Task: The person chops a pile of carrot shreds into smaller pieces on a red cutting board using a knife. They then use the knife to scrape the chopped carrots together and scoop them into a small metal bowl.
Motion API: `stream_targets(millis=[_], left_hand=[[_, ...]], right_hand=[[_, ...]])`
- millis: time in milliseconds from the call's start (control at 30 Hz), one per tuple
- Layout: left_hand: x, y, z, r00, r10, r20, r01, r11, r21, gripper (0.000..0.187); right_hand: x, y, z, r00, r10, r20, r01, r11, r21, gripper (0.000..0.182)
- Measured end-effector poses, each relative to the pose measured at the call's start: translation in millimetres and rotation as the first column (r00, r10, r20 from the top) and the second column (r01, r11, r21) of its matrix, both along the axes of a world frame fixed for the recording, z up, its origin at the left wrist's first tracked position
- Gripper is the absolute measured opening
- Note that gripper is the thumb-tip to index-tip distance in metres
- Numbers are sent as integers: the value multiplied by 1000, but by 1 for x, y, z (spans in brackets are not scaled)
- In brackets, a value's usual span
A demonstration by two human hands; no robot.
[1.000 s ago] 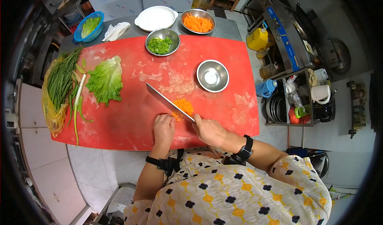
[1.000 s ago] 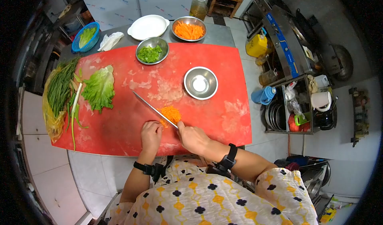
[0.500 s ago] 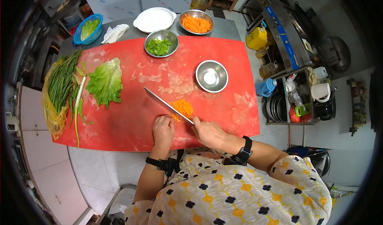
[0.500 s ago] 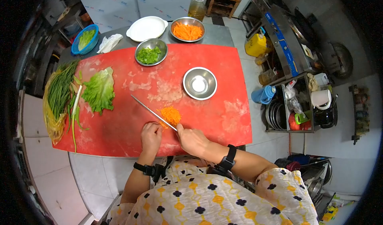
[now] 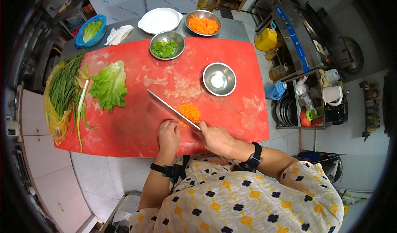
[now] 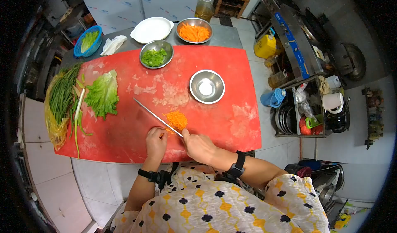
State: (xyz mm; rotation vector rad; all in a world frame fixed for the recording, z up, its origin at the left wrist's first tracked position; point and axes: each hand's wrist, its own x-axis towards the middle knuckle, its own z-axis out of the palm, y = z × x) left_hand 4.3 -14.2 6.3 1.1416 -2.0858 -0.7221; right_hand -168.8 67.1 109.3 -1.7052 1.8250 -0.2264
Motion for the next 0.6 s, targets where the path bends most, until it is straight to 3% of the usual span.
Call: stream_targets(millis=[100, 167, 600], left_hand=[[2, 0, 0, 1000, -9, 17, 8, 999, 36, 4], [3, 0, -1, 1000, -19, 1, 19, 998, -59, 9], [5, 3, 0, 1000, 2, 31, -3, 1000, 23, 9]], right_hand=[[-1, -1, -4, 1000, -4, -2, 4, 1000, 7, 21], [-1, -1, -2, 1000, -9, 3, 9, 1000, -1, 21], [1, 0, -2, 1000, 13, -12, -13, 1000, 28, 21]])
